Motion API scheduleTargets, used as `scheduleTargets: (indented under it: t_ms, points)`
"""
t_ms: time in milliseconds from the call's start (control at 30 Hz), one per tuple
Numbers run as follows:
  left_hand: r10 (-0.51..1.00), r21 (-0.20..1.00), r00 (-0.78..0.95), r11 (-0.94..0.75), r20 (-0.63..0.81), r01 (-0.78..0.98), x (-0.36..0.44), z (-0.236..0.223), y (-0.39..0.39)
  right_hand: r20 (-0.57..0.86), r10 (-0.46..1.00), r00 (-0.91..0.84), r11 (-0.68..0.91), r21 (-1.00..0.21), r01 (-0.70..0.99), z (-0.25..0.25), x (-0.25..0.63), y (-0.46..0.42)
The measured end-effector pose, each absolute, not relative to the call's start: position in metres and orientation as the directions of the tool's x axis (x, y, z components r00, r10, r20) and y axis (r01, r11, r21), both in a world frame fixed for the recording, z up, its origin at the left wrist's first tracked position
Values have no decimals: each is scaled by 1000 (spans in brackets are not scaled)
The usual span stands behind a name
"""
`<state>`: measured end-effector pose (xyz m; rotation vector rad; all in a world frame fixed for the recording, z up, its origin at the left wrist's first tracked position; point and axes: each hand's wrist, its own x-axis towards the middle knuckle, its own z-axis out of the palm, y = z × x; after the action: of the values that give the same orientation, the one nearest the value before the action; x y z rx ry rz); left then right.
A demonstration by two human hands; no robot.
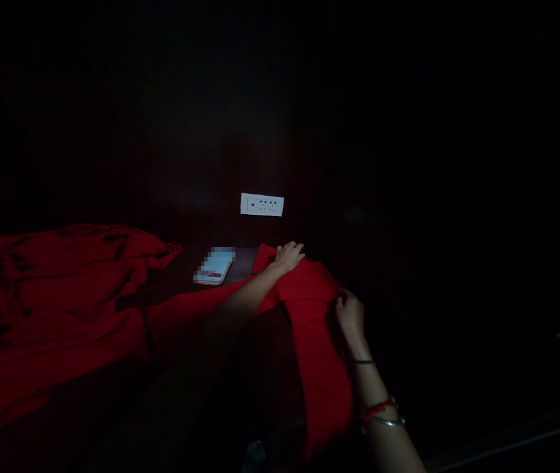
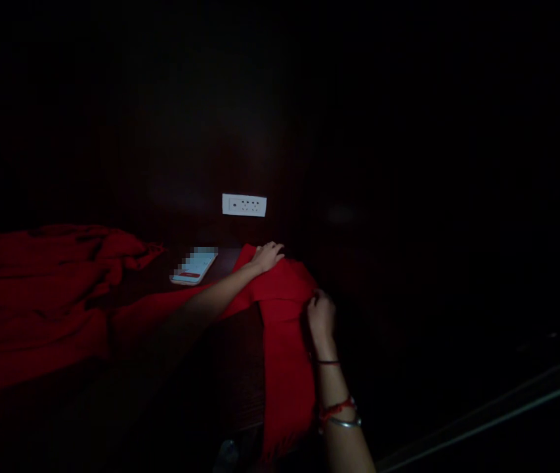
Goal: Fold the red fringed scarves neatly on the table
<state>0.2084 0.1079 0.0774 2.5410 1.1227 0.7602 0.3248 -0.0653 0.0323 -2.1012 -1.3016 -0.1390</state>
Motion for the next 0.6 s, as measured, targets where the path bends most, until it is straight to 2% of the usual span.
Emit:
scheduleTargets:
  t_ms: [133, 233, 333, 400, 500, 600]
  points:
    - [601, 147, 625, -769, 499, 623, 144, 72, 68, 488, 766, 418, -362, -210, 908, 42, 310, -72]
    - [611, 22, 679, -750, 408, 661, 84, 52, 31, 513, 837, 193, -231, 11, 973, 55, 290, -71]
    - [714, -32, 665, -676, 221, 736, 37, 30, 3, 400, 910, -107, 33, 186, 982, 63, 262, -60]
    - [760, -39, 636, -638, 133, 769, 15, 23, -6, 320, 915, -247, 166, 261, 951, 63, 246, -49]
    - [729, -54, 683, -681, 36, 730, -6, 27, -9, 237, 910, -340, 254, 329, 909, 59, 234, -34]
    - [689, -102, 725, -721, 1, 686, -21, 36, -8, 216, 908, -360, 285, 311, 907, 58, 240, -25]
